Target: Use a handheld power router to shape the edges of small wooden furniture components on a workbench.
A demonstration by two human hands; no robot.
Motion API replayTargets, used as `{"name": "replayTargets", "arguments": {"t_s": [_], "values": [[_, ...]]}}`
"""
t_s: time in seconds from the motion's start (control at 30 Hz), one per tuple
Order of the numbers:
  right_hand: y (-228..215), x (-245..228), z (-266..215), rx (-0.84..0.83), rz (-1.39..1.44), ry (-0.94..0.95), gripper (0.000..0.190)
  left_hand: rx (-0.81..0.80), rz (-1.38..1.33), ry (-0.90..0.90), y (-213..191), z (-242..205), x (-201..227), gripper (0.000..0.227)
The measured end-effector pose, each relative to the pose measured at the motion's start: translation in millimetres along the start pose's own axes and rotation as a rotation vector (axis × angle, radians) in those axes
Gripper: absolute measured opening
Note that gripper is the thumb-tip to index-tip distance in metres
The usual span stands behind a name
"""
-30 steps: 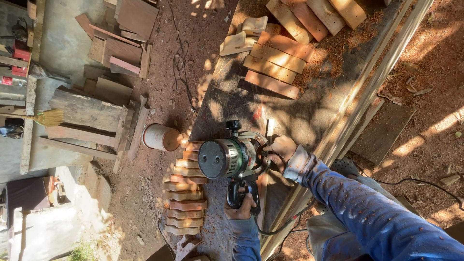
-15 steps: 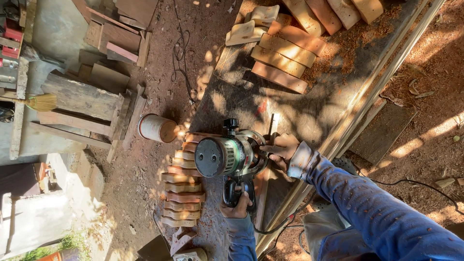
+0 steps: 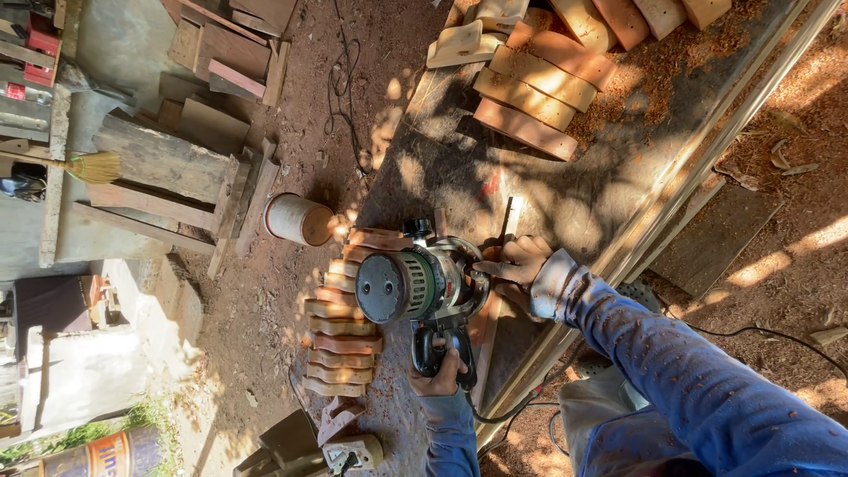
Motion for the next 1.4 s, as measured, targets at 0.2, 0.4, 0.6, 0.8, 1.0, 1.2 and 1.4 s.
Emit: {"name": "replayTargets", "arguments": {"t_s": [0.2,0.4,0.6,0.8,1.0,1.2,1.4], "values": [[-16,-17,2,0.070,-0.131,-0.044,0.054,0.015,0.006,-0.035,-17,-7,-16,0.028],[-61,-40,26,-0.081,0.050,0.068,0.059,0.041,-0.015,-0.057,-28,-20,-14,0.028],[-64,-51,28,-0.128,0.187,0.110,0.050,0.056,0.005,-0.084,-33,-32,-4,0.025],[-53,-55,23,-0.001,0.234,0.052,0.056,0.011,0.023,-0.023,-42,-33,-7,0.025],[42,-45,-22,0.593,-0.098,0.321,0.060,-0.002,0.019,0.002,-46,-38,-7,0.026],[-38,-57,18,0.108,0.153,0.034,0.055,0.031,0.023,-0.001,-36,-44,5,0.026],[-46,-56,18,-0.095,0.264,0.090,0.056,0.009,-0.029,0.058,-35,-44,0,0.027]]}}
Point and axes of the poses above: each hand's wrist, its own z-axis towards the middle knuckle, its own y-axis out of the palm, x = y × z, the point moved 3 cm from there along z, towards the middle knuckle
